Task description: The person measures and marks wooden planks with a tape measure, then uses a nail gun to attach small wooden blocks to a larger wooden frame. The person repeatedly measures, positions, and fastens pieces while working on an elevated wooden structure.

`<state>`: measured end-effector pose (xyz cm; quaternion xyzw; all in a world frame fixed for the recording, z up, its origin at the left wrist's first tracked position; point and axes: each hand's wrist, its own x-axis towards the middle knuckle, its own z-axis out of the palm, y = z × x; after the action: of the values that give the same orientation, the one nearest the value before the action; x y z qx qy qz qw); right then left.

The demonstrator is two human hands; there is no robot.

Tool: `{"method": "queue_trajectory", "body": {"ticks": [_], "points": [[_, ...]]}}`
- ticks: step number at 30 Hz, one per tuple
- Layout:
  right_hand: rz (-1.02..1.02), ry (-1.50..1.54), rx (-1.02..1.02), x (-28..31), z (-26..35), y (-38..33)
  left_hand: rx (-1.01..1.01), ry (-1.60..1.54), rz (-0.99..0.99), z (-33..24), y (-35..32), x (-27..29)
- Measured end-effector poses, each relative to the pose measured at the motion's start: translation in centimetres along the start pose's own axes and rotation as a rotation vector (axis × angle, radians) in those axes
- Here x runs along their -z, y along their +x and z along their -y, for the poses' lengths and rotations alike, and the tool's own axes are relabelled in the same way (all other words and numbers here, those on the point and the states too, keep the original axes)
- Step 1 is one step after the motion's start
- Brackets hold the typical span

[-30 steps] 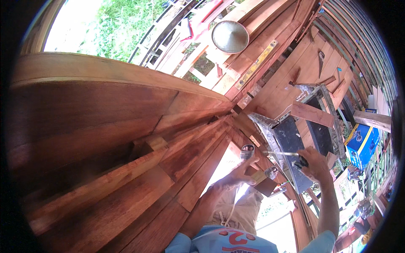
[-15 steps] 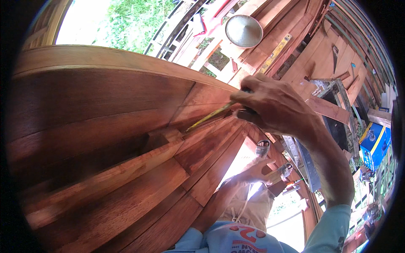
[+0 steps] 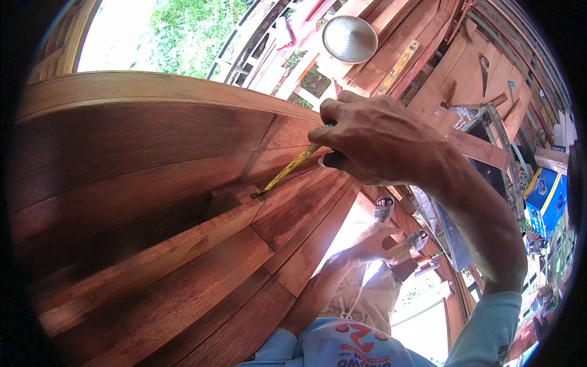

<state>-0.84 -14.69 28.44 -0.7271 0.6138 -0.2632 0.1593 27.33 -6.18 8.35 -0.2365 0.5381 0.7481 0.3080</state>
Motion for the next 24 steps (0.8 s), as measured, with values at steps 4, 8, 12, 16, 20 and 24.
{"method": "queue_trajectory", "body": {"ticks": [4, 8, 12, 16, 20, 24], "points": [[0.016, -0.043, 0.015, 0.6, 0.0, 0.7, -0.024, 0.061, -0.015, 0.7, 0.1, 0.0], [0.029, -0.022, -0.004, 0.5, 0.1, 1.3, -0.018, 0.015, -0.004, 1.2, 0.1, -0.1], [0.109, -0.024, -0.028, 0.8, 0.1, 1.9, -0.012, 0.052, -0.015, 1.1, -0.3, -0.1], [0.187, -0.022, -0.083, 0.7, -0.4, 2.8, 0.007, 0.107, -0.013, 0.9, -0.4, -0.1], [0.105, -0.035, -0.079, 0.3, 0.0, 2.7, 0.019, 0.069, -0.02, 1.0, -0.5, -0.1], [0.405, 0.107, -0.117, 3.0, 0.4, 3.9, 0.007, 0.086, -0.005, 1.3, -0.5, -0.1]]}}
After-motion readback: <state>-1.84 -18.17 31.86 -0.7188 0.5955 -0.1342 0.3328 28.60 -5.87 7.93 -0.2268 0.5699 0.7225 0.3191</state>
